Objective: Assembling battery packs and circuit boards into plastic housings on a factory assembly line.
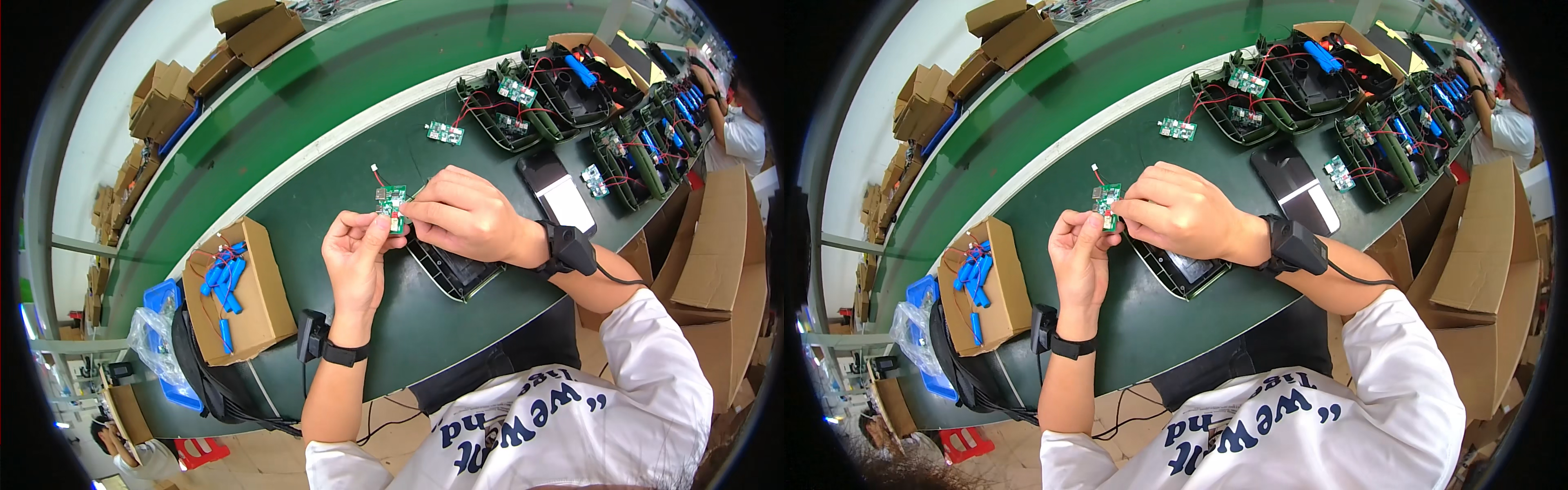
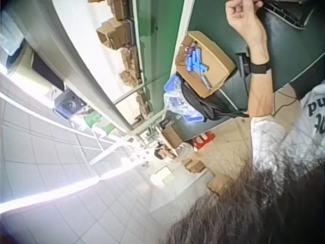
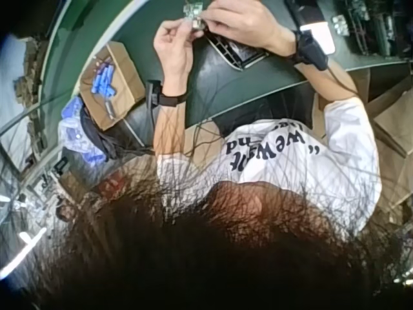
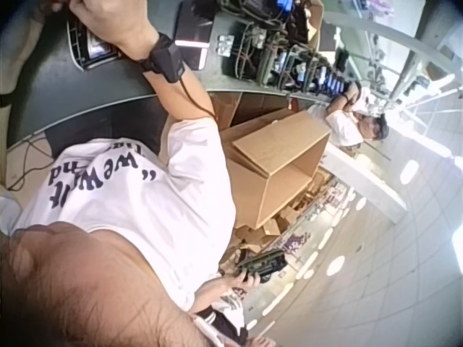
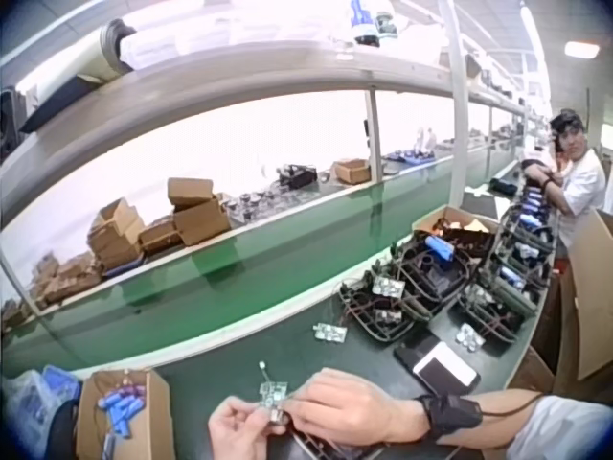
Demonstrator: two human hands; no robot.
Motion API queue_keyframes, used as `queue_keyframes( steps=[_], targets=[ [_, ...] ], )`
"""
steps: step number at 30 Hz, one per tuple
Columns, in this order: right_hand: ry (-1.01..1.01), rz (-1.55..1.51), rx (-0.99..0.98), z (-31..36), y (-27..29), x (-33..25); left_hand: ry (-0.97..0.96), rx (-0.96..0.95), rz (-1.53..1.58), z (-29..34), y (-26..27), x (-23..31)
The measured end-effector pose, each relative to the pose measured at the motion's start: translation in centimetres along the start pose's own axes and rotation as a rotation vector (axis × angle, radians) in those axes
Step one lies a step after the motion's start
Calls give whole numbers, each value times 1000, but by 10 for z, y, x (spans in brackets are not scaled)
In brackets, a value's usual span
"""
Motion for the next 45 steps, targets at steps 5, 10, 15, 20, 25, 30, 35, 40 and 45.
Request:
queue_keyframes(
  steps=[5, 10, 15, 20, 25, 30, 35, 40, 45],
  targets=[
    [107, 57, -43, -2, 2, -5, 110, -3, 84, -1, 2, -4],
    [122, 18, -65, -3, 1, -8, 134, -9, 128, -2, 2, -5],
    [97, -28, -79, -4, 0, -5, 147, -12, 141, -2, 4, -5],
    [113, 24, -82, 0, -1, -6, 179, -9, 205, -1, 5, -9],
    [7, 1, -63, 4, -2, -4, 80, 7, 85, 1, -6, -1],
    [-468, -418, -97, 1, -2, 14, -86, 58, -121, 3, -3, 6],
    [-753, -834, 14, 13, -14, 30, -212, 89, -336, 9, -16, 16],
    [-859, -949, -54, 16, -16, 29, -280, 116, -371, 12, -16, 15],
    [-882, -956, -30, 21, -18, 30, -401, 82, -527, 15, -14, 14]
  ],
)
Point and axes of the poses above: each hand's wrist, its own z-axis away from the middle knuckle, its own y-axis out of the back of the hand, x = y × z, the point moved 5 cm from there along -z, towards the middle knuckle, and after that the axes turned 6 degrees about y, right-handed, at the moved point
